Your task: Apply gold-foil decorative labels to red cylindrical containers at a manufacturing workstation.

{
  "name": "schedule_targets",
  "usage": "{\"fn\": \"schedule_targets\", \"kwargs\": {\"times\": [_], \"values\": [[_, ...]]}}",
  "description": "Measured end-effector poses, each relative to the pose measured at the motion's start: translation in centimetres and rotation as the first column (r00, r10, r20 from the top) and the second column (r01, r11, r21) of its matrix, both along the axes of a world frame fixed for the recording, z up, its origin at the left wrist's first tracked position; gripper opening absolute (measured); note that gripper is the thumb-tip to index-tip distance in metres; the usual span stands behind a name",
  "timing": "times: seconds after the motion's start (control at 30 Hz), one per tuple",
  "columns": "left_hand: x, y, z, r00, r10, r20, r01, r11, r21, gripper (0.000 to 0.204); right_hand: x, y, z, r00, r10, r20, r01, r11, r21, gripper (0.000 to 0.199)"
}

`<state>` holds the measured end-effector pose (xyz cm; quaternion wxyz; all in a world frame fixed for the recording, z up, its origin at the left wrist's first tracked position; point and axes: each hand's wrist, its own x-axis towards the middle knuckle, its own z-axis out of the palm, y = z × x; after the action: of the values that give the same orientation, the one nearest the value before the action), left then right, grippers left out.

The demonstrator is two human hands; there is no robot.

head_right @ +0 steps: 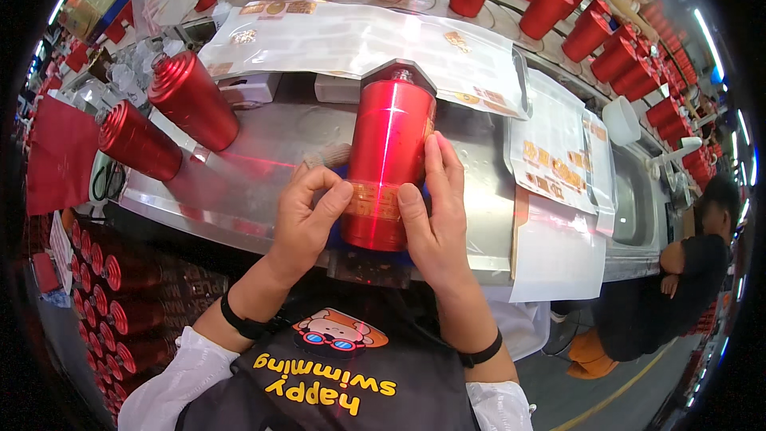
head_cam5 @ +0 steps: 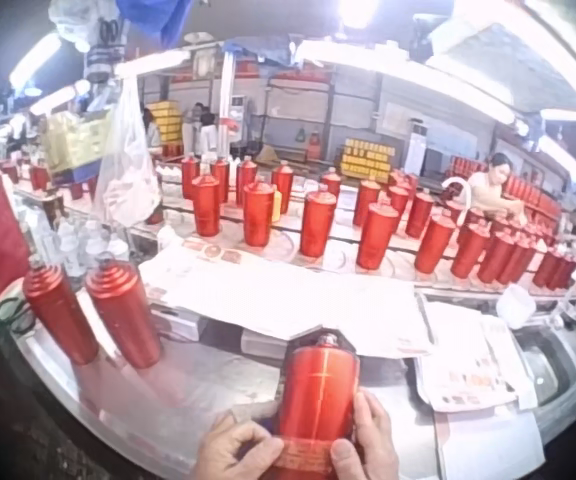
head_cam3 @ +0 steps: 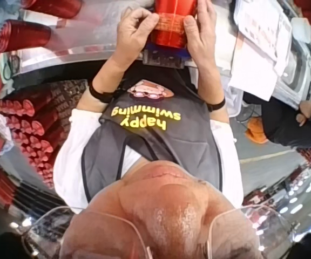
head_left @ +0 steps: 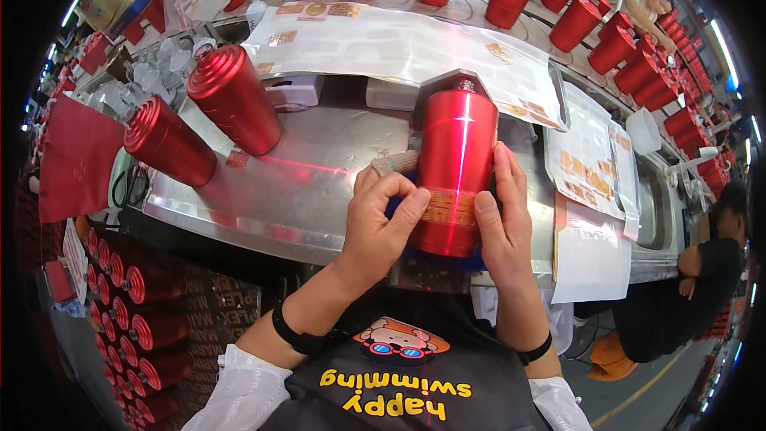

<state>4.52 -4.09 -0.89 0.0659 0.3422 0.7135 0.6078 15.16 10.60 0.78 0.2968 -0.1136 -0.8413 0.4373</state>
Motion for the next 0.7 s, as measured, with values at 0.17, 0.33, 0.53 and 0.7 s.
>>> {"fn": "schedule_targets", "kwargs": {"times": [0.17,0.33,0.53,0.7], "values": [[0.08,0.10,-0.13,0.998,-0.015,0.068,0.015,1.000,0.004,0.022,-0.01,0.01,0.15,1.000,-0.001,0.011,0.001,0.999,0.044,0.056],[0.06,0.11,-0.38,0.999,-0.003,0.052,0.002,1.000,0.018,0.022,-0.12,-0.16,0.34,1.000,0.006,0.005,-0.006,0.999,0.035,0.055],[0.11,0.15,-0.04,1.000,-0.003,0.030,0.003,1.000,0.026,0.022,-0.08,-0.06,0.29,1.000,-0.001,0.014,0.001,0.999,0.041,0.055],[0.15,0.11,-0.05,1.000,0.013,0.024,-0.014,0.999,0.051,0.021,-0.10,-0.04,0.23,1.000,0.003,0.009,-0.004,0.999,0.033,0.056]]}}
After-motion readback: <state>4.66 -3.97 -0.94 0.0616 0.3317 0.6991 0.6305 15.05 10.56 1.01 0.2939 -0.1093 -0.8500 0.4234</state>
